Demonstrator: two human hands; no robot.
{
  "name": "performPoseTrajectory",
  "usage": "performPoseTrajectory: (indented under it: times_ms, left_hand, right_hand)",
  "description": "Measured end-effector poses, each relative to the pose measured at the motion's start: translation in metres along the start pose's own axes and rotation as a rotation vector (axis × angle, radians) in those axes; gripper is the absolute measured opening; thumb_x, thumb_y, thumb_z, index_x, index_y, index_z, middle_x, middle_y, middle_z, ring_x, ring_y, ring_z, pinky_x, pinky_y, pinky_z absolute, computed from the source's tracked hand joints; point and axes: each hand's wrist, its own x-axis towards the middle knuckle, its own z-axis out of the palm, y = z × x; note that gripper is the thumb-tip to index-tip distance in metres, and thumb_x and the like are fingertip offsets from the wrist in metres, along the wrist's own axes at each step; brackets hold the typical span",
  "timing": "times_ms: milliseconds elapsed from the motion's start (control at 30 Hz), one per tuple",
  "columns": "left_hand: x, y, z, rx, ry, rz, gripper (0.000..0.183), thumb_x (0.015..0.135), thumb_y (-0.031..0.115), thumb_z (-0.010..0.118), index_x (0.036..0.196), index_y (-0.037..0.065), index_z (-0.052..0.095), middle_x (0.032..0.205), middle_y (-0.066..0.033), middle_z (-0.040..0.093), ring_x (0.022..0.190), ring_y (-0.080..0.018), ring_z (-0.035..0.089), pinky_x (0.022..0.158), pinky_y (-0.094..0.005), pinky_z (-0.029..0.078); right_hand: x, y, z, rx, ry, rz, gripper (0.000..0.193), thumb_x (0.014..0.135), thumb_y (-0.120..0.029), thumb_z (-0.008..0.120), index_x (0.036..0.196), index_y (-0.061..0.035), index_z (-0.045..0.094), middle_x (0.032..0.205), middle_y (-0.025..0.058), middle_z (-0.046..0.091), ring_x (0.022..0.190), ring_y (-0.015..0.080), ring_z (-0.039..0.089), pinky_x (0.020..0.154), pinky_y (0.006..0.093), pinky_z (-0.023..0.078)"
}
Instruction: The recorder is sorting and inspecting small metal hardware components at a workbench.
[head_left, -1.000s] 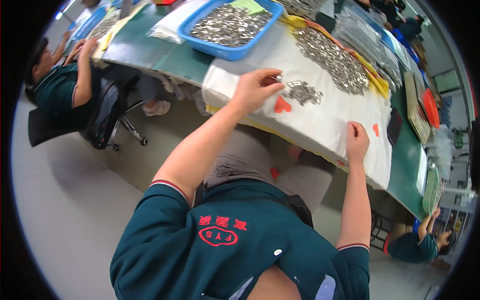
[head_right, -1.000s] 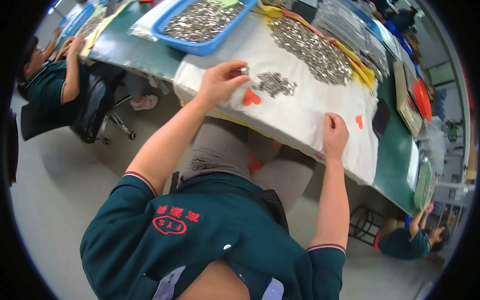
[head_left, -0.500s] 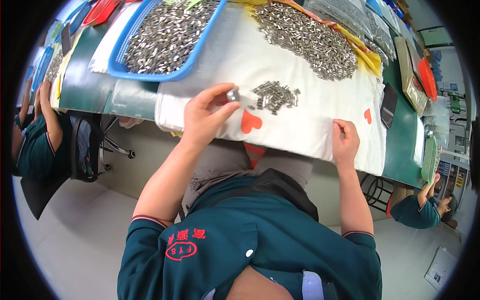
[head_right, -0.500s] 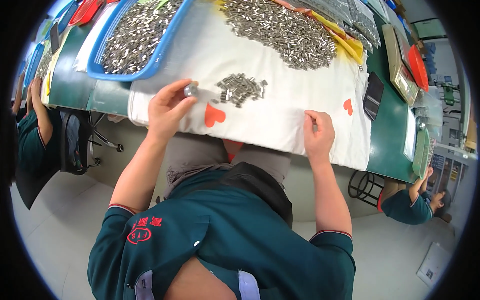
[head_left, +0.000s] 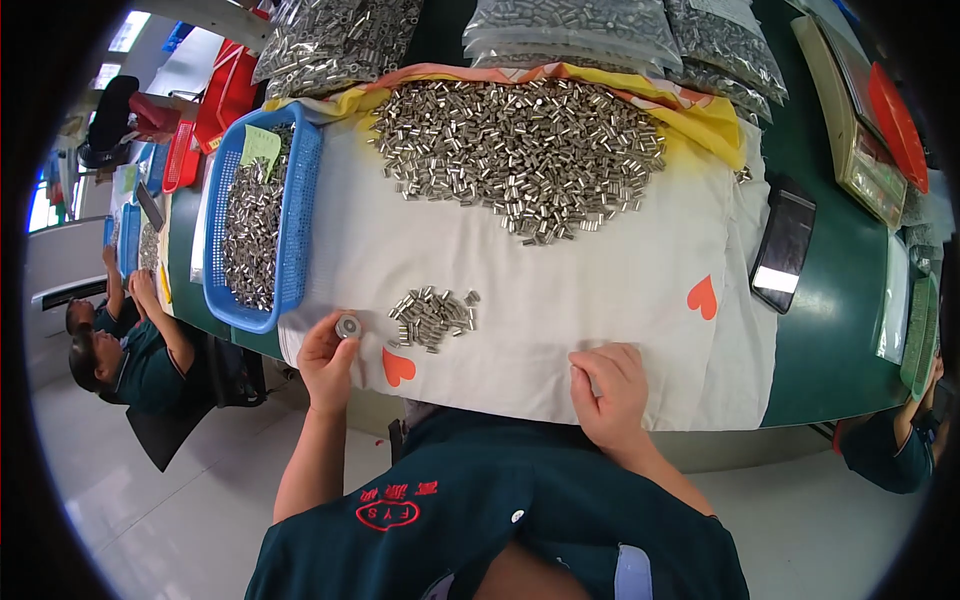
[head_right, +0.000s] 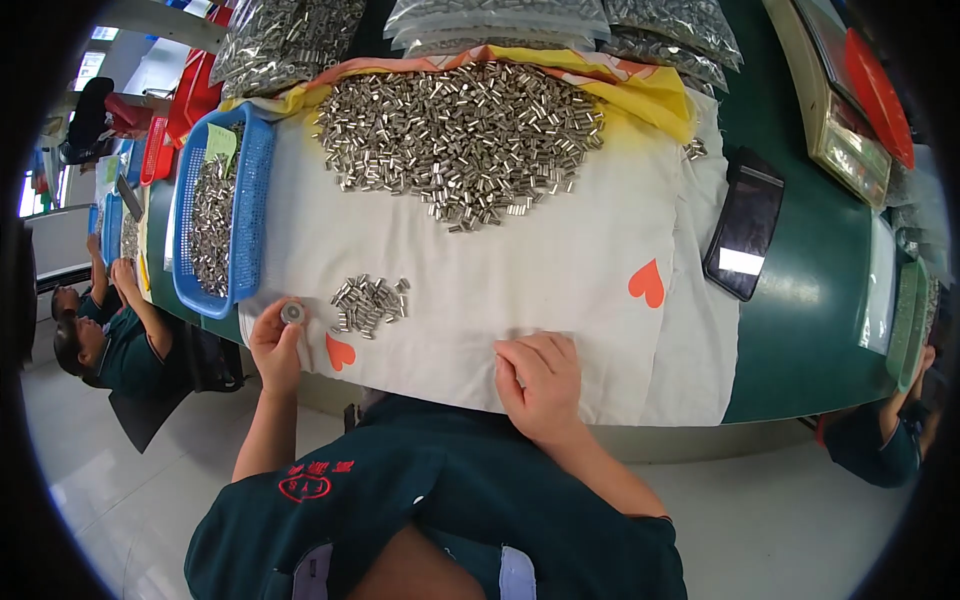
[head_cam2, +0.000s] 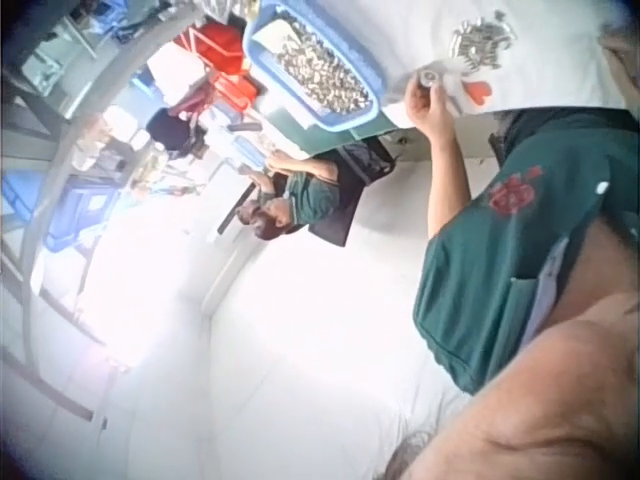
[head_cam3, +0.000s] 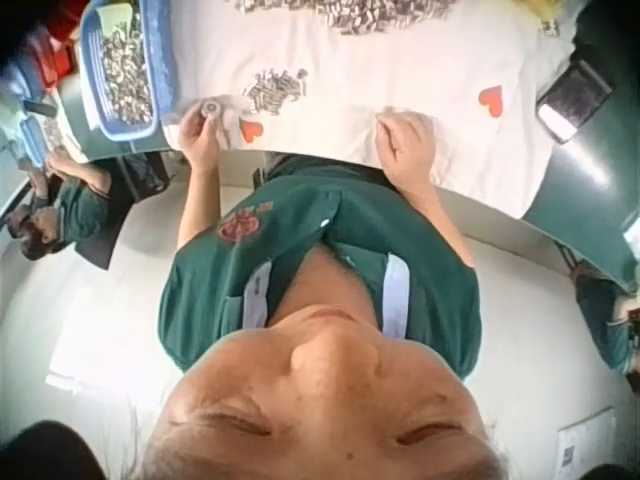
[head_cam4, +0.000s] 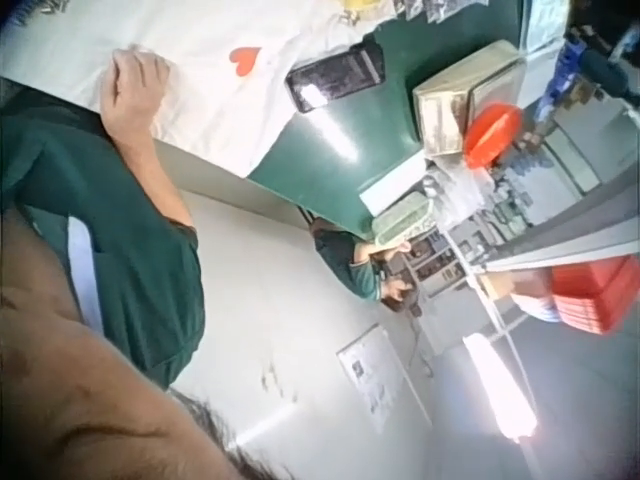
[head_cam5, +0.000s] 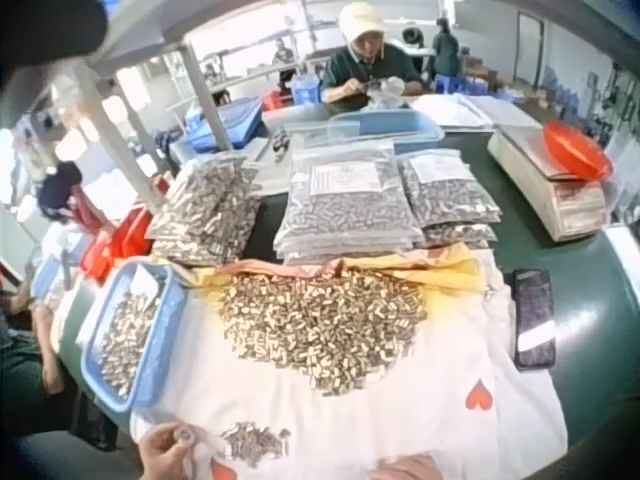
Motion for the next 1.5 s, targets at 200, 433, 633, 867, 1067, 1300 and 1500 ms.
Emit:
performPoseTrajectory:
  times_ms: [200, 433, 633, 867, 1067, 1300, 1500]
  left_hand:
    - [0.005, 0.005, 0.003, -0.005, -0.049, 0.054, 0.033, 0.077, -0.011, 0.051, 0.11, -0.003, 0.05, 0.106, -0.0112, 0.057, 0.095, -0.0155, 0.055, 0.084, -0.0262, 0.043]
    - [0.014, 0.0, 0.004, -0.087, -0.106, 0.072, 0.031, 0.079, -0.007, 0.053, 0.11, -0.002, 0.05, 0.106, -0.0122, 0.057, 0.095, -0.0164, 0.056, 0.083, -0.0269, 0.044]
    - [0.021, 0.006, 0.006, -0.172, -0.233, 0.01, 0.033, 0.078, -0.006, 0.058, 0.11, -0.002, 0.051, 0.105, -0.0102, 0.058, 0.092, -0.0137, 0.057, 0.08, -0.0247, 0.046]
    - [0.051, 0.039, 0.029, -0.153, -0.388, 0.07, 0.032, 0.075, 0.0, 0.065, 0.106, -0.001, 0.056, 0.091, -0.0032, 0.061, 0.082, -0.0083, 0.057, 0.072, -0.0213, 0.047]
    - [0.091, 0.042, 0.064, -0.074, -0.609, -0.009, 0.032, 0.076, -0.001, 0.063, 0.107, -0.001, 0.055, 0.097, -0.0047, 0.06, 0.087, -0.0098, 0.057, 0.076, -0.0221, 0.047]
    - [0.097, 0.021, 0.078, -0.018, -0.649, 0.059, 0.033, 0.074, 0.008, 0.068, 0.104, 0.001, 0.059, 0.089, -0.0033, 0.061, 0.08, -0.0077, 0.057, 0.07, -0.0214, 0.048]
    - [0.102, 0.019, 0.077, -0.094, -0.629, 0.074, 0.031, 0.076, 0.004, 0.065, 0.106, -0.001, 0.057, 0.093, -0.0041, 0.061, 0.082, -0.0083, 0.058, 0.071, -0.0208, 0.047]
  right_hand:
    - [0.001, 0.0, -0.002, 0.013, 0.027, -0.026, 0.014, 0.067, 0.0, 0.059, 0.081, -0.0054, 0.059, 0.074, 0.0054, 0.057, 0.069, 0.0234, 0.052, 0.064, 0.033, 0.04]
    - [0.003, 0.001, 0.003, -0.101, 0.072, -0.096, 0.01, 0.07, -0.002, 0.058, 0.08, -0.0045, 0.058, 0.075, 0.006, 0.058, 0.07, 0.0232, 0.053, 0.064, 0.0327, 0.041]
    - [-0.004, 0.0, 0.009, -0.119, 0.088, -0.008, 0.008, 0.073, -0.002, 0.057, 0.081, -0.0042, 0.059, 0.074, 0.0062, 0.058, 0.072, 0.0227, 0.052, 0.063, 0.0308, 0.042]
    - [0.025, -0.032, 0.028, -0.213, -0.042, -0.045, 0.007, 0.074, -0.004, 0.057, 0.081, -0.0043, 0.059, 0.074, 0.006, 0.058, 0.071, 0.0234, 0.053, 0.064, 0.0324, 0.043]
    - [0.06, -0.039, 0.081, -0.405, -0.153, -0.279, 0.011, 0.073, -0.004, 0.057, 0.083, -0.0035, 0.061, 0.079, 0.0083, 0.059, 0.073, 0.0264, 0.053, 0.068, 0.0344, 0.043]
    - [0.054, -0.032, 0.094, -0.267, -0.06, -0.262, 0.011, 0.074, -0.005, 0.056, 0.084, -0.0042, 0.061, 0.077, 0.0079, 0.058, 0.072, 0.0239, 0.054, 0.066, 0.0331, 0.043]
    - [0.051, -0.029, 0.096, -0.009, 0.09, -0.08, 0.013, 0.077, -0.007, 0.055, 0.088, -0.003, 0.061, 0.077, 0.0098, 0.06, 0.067, 0.022, 0.056, 0.059, 0.0308, 0.044]
